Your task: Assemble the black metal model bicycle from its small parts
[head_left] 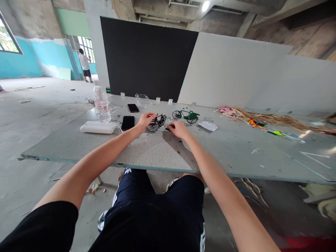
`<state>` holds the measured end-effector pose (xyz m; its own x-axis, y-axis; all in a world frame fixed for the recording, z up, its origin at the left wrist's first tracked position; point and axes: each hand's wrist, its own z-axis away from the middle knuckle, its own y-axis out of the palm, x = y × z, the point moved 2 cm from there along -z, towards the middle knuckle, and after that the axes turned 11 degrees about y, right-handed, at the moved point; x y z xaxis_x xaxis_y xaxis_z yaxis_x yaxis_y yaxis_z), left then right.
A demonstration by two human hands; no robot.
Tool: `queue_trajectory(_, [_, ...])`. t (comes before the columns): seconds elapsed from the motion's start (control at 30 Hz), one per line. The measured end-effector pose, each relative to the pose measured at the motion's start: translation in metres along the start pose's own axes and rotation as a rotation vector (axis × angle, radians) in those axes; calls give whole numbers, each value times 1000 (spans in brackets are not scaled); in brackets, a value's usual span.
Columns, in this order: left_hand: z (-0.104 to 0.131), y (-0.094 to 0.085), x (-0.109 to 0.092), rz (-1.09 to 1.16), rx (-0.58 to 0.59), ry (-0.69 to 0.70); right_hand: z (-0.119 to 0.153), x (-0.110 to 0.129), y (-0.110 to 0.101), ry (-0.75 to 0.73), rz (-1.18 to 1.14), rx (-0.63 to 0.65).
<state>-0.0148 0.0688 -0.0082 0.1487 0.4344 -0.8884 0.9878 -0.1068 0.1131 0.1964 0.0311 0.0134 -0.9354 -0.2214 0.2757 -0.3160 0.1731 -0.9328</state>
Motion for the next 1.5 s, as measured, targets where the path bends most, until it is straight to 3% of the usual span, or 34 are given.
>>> queue_trajectory(0.23, [2, 0, -3, -21, -2, 0, -2, 7, 14, -65, 4, 69])
queue_trajectory(0.53, [1, 1, -3, -5, -1, -15, 4, 3, -3, -68, -114, 47])
queue_trajectory(0.67, [1, 1, -3, -26, -5, -15, 7, 0, -9, -37, -55, 76])
queue_trajectory(1.07, [-2, -1, 2, -28, 2, -6, 6, 7, 0, -129, 106, 110])
queue_trajectory(1.5, [-2, 0, 2, -25, 1, -9, 7, 10, 0, -167, 83, 117])
